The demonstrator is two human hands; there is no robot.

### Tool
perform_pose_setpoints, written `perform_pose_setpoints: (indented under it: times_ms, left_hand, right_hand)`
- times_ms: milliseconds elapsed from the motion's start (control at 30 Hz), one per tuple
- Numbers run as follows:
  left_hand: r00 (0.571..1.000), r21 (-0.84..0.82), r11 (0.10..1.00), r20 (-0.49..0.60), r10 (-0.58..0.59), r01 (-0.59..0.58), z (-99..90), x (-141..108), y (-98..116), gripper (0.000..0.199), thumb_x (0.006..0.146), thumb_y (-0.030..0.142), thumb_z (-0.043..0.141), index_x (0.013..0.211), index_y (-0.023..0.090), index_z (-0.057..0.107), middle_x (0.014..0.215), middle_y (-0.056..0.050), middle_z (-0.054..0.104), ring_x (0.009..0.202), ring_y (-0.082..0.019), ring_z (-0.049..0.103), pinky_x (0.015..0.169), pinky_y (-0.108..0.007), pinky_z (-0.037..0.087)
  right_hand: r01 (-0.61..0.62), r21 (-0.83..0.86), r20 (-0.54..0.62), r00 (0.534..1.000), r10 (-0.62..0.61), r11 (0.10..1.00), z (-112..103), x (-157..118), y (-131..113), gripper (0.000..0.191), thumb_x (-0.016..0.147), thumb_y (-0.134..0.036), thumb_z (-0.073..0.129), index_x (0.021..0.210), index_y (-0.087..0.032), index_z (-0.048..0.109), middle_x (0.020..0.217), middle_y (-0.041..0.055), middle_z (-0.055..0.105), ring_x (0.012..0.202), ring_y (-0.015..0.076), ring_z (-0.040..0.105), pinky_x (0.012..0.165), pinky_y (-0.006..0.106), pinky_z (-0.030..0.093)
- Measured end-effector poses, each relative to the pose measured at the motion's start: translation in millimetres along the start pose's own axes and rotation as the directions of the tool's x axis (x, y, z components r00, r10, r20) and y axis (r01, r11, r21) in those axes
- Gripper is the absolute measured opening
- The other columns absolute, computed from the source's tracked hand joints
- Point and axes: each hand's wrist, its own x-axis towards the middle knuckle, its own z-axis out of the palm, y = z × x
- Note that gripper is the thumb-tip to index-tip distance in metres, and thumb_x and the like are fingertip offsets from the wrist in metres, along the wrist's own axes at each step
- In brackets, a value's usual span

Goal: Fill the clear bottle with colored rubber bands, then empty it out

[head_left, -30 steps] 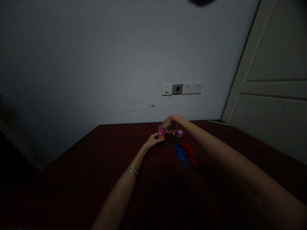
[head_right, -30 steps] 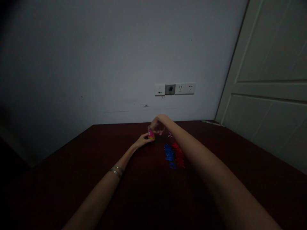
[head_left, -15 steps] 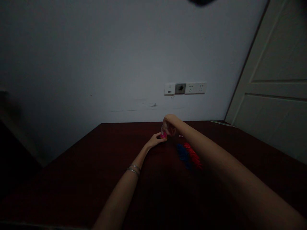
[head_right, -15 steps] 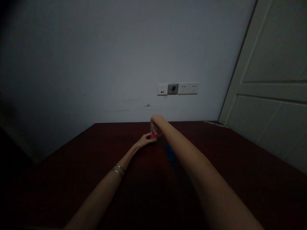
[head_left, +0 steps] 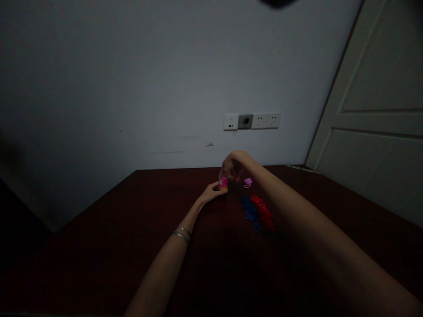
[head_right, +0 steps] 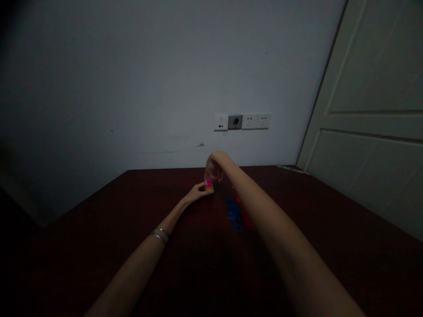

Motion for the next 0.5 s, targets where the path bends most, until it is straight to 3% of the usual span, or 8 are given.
perform_pose_setpoints:
  times_ms: [133,367,500]
  left_hand:
    - [0.999,0.008,1.0,-0.027,-0.02,0.02,0.2,-0.7,0.5,0.05,0.06,0.034,0.073,0.104,0.012,0.062,0.1,-0.009,0.065,0.09,-0.019,0.058,0.088,-0.034,0.041]
    - [1.0,-0.005,1.0,-0.009,-0.003,0.003,0.0,-0.4,0.5,0.05,0.061,0.034,0.073,0.105,0.012,0.061,0.101,-0.008,0.064,0.09,-0.018,0.057,0.087,-0.032,0.041]
    - [1.0,0.007,1.0,-0.003,-0.008,0.008,1.0,-0.6,3.0,0.049,0.061,0.034,0.073,0.103,0.012,0.061,0.1,-0.008,0.064,0.089,-0.018,0.057,0.087,-0.031,0.041]
  right_hand:
    - [0.034,-0.031,-0.058,0.998,-0.036,0.999,-3.1,-11.4,-0.1,0.034,0.067,-0.014,0.061,0.101,-0.016,0.062,0.063,0.0008,0.053,0.06,0.0137,0.055,0.051,0.024,0.045]
    - [-0.104,-0.086,-0.088,0.991,0.097,0.991,-0.3,-7.7,-6.2,0.039,0.063,-0.03,0.068,0.097,-0.011,0.062,0.068,0.0045,0.057,0.064,0.0184,0.057,0.054,0.03,0.045]
    - [0.01,-0.034,-0.172,0.985,-0.016,0.999,5.8,1.8,-7.5,0.036,0.064,-0.036,0.066,0.09,-0.011,0.062,0.072,0.0056,0.057,0.066,0.0183,0.057,0.054,0.029,0.044]
